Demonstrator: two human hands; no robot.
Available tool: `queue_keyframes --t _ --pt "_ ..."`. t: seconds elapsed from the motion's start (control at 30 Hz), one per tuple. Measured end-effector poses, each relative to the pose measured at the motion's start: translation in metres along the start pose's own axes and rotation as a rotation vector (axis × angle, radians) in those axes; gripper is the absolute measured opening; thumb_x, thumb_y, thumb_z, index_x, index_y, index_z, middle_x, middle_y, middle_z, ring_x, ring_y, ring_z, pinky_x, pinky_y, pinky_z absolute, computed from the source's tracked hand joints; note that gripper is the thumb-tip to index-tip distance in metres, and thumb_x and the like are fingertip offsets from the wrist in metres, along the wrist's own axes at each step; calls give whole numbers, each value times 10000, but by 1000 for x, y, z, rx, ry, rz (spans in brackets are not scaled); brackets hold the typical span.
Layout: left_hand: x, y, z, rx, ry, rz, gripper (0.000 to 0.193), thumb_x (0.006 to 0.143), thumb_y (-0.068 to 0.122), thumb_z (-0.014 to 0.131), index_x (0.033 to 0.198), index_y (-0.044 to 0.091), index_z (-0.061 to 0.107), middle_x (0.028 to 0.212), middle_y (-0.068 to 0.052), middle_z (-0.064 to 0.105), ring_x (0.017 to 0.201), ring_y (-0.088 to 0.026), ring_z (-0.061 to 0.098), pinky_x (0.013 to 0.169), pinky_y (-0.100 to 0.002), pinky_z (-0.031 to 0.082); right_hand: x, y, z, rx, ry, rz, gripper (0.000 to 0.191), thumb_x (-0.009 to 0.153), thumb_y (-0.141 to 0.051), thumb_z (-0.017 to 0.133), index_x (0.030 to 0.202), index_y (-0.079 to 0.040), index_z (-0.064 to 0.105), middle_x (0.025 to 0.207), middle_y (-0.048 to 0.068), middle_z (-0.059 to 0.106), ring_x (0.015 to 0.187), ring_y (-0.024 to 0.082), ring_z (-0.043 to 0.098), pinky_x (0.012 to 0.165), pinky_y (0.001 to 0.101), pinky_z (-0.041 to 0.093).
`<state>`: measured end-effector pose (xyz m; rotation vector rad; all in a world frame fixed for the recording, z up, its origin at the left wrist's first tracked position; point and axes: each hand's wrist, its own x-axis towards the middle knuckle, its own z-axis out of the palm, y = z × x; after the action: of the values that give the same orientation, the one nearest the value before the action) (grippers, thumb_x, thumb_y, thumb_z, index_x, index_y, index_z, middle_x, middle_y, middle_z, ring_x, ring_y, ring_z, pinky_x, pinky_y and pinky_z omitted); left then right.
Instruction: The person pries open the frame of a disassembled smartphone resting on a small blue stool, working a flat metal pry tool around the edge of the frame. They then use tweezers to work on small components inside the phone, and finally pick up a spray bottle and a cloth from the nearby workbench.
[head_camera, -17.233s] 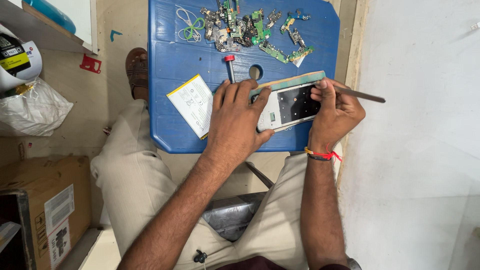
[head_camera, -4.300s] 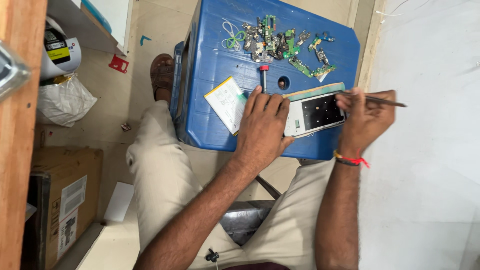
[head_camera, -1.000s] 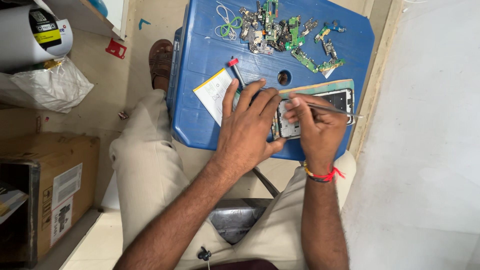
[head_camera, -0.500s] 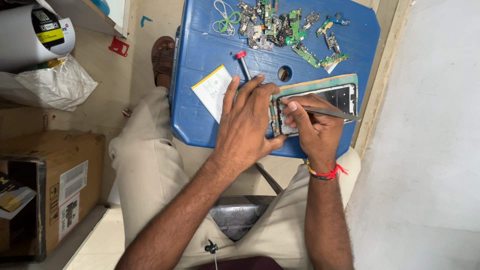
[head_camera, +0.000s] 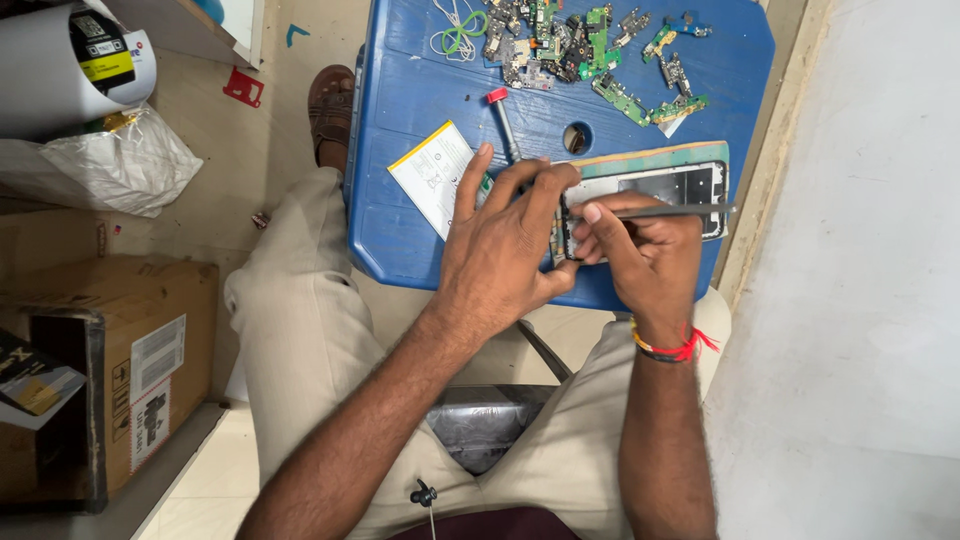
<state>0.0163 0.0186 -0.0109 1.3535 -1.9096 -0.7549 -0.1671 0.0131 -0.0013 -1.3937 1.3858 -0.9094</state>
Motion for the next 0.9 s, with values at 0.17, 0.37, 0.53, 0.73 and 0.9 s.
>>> queue_keyframes --t 0.17,0.37,0.53,0.73,0.9 --pt "0 -1 0 -1 -1 11 815 683 195 875 1374 117 450 1235 4 683 1301 -211 540 1289 -537 116 -3 -4 -3 -28 -26 22 116 1029 -35 676 1044 56 746 841 105 739 707 119 704 635 232 590" --pt "0 -2 3 -1 -34 10 804 673 182 872 1362 113 463 1261 28 668 1293 -199 539 1292 -535 104 -7 -8 -5 -34 -37 66 121 1025 -47 679 1044 45 754 822 79 720 683 95 649 606 219 538" --pt "3 2 4 10 -37 18 831 683 187 871 1397 109 453 1255 42 665 1294 -185 534 1286 -542 89 -8 -12 -19 -76 -140 173 112 995 -40 694 1004 44 766 780 75 707 637 89 617 549 223 504" --pt "3 2 8 32 -70 8 866 701 188 870 1442 111 429 1252 43 670 1278 -203 534 1275 -557 78 0 -4 -9 82 -20 31 117 1024 -30 662 1082 43 733 917 75 737 765 99 693 684 224 588" --pt "2 -2 13 22 -91 6 942 681 192 872 1484 122 385 1243 52 681 1299 -193 529 1280 -567 50 -2 -6 -14 -1 -42 129 94 1019 -21 677 1014 28 757 832 66 716 662 83 606 574 207 489"
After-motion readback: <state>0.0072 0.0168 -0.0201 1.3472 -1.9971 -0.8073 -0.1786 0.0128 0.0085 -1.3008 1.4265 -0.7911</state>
